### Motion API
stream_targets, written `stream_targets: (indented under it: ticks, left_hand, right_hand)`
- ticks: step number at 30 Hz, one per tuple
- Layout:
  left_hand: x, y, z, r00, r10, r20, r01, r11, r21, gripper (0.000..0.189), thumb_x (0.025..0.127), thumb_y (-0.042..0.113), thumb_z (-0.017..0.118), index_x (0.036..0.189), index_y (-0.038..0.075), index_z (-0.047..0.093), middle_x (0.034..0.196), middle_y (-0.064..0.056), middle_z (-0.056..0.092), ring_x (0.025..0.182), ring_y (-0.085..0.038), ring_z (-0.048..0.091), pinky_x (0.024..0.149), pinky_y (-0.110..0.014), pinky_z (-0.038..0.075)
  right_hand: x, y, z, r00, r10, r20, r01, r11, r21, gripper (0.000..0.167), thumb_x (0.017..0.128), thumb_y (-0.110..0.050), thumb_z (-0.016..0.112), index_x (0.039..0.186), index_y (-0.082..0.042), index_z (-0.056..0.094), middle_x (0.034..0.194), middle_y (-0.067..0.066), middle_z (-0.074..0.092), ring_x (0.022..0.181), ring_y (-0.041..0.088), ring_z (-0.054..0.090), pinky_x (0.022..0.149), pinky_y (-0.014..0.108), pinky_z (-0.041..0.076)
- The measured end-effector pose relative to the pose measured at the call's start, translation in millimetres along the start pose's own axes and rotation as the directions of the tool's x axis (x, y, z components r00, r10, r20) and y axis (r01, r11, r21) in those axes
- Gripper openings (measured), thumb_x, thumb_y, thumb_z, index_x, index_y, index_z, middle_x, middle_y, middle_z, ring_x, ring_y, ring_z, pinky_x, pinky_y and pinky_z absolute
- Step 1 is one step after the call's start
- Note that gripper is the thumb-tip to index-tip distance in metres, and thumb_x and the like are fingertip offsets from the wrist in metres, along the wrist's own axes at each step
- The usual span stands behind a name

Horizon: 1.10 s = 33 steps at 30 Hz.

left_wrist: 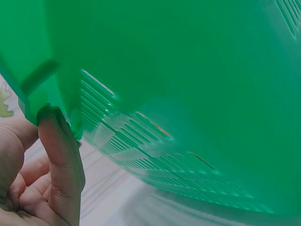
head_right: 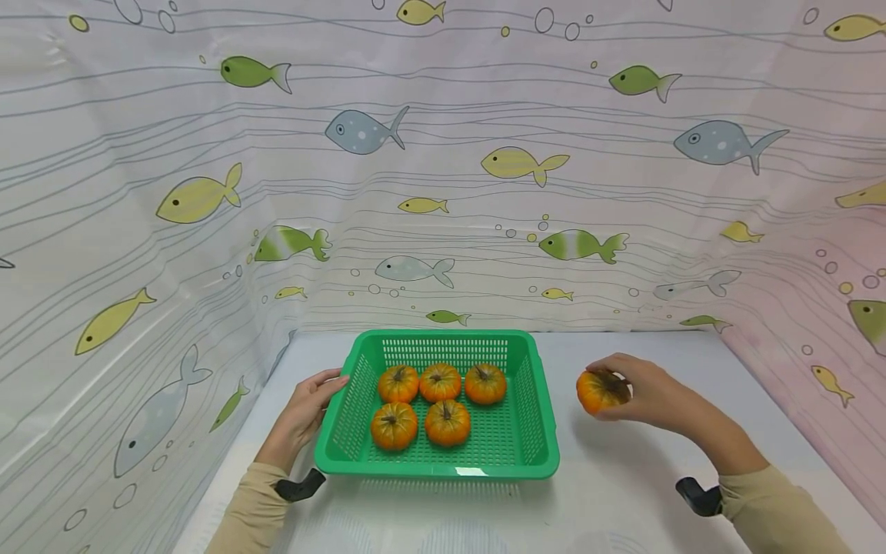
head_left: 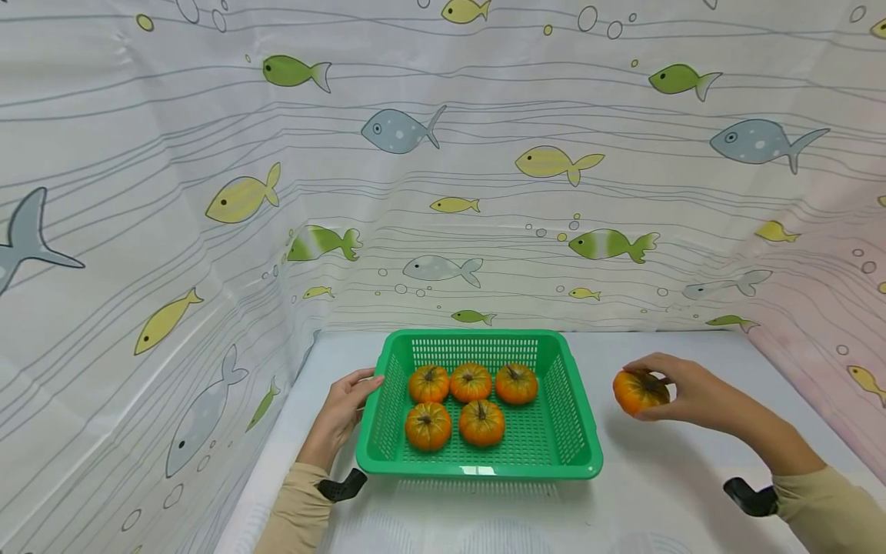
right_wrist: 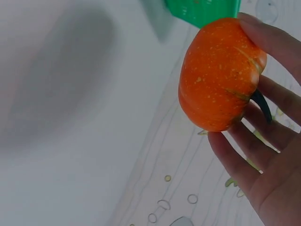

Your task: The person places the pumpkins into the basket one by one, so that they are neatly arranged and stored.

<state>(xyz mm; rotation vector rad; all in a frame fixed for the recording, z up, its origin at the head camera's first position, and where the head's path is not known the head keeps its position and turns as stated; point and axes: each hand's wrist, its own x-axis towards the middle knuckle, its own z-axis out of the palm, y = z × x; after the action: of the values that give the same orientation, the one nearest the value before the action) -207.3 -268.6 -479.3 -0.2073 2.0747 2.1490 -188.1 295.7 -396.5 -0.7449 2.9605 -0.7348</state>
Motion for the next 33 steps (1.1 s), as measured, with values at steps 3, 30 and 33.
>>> stream_targets:
  ticks: [3, 30, 33]
  left_hand:
    - [0.1, 0.2, 0.4, 1.000, 0.001, 0.003, -0.001, 1.000, 0.001, 0.053, 0.101, 0.025, 0.069, 0.146, 0.001, 0.052, 0.108, 0.000, 0.078, 0.085, -0.010, 0.076, 0.073, -0.026, 0.064]
    - [0.0, 0.4, -0.3, 1.000, 0.009, 0.014, -0.009, 1.000, 0.004, 0.055, 0.102, 0.027, 0.068, 0.148, 0.001, 0.051, 0.107, 0.001, 0.078, 0.086, -0.011, 0.077, 0.074, -0.027, 0.065]
    - [-0.2, 0.0, -0.8, 1.000, 0.011, 0.021, -0.011, 1.000, -0.002, 0.055, 0.102, 0.027, 0.068, 0.148, 0.001, 0.050, 0.106, 0.002, 0.078, 0.086, -0.011, 0.077, 0.074, -0.027, 0.065]
  right_hand:
    - [4.6, -7.4, 0.5, 1.000, -0.014, 0.012, 0.014, 1.000, 0.009, 0.063, 0.076, -0.036, 0.093, 0.130, -0.014, 0.067, 0.122, -0.001, 0.069, 0.106, 0.015, 0.062, 0.083, 0.021, 0.059]
    - [55.2, -68.4, 3.9, 0.978, -0.138, 0.158, 0.137, 0.990, 0.013, 0.057, 0.080, -0.033, 0.091, 0.129, -0.018, 0.067, 0.124, -0.005, 0.065, 0.104, 0.011, 0.061, 0.086, 0.025, 0.059]
    - [61.4, -75.7, 6.4, 0.971, -0.162, 0.176, 0.163, 0.987, 0.008, 0.054, 0.081, -0.031, 0.090, 0.129, -0.019, 0.067, 0.120, -0.006, 0.065, 0.103, 0.011, 0.060, 0.087, 0.027, 0.059]
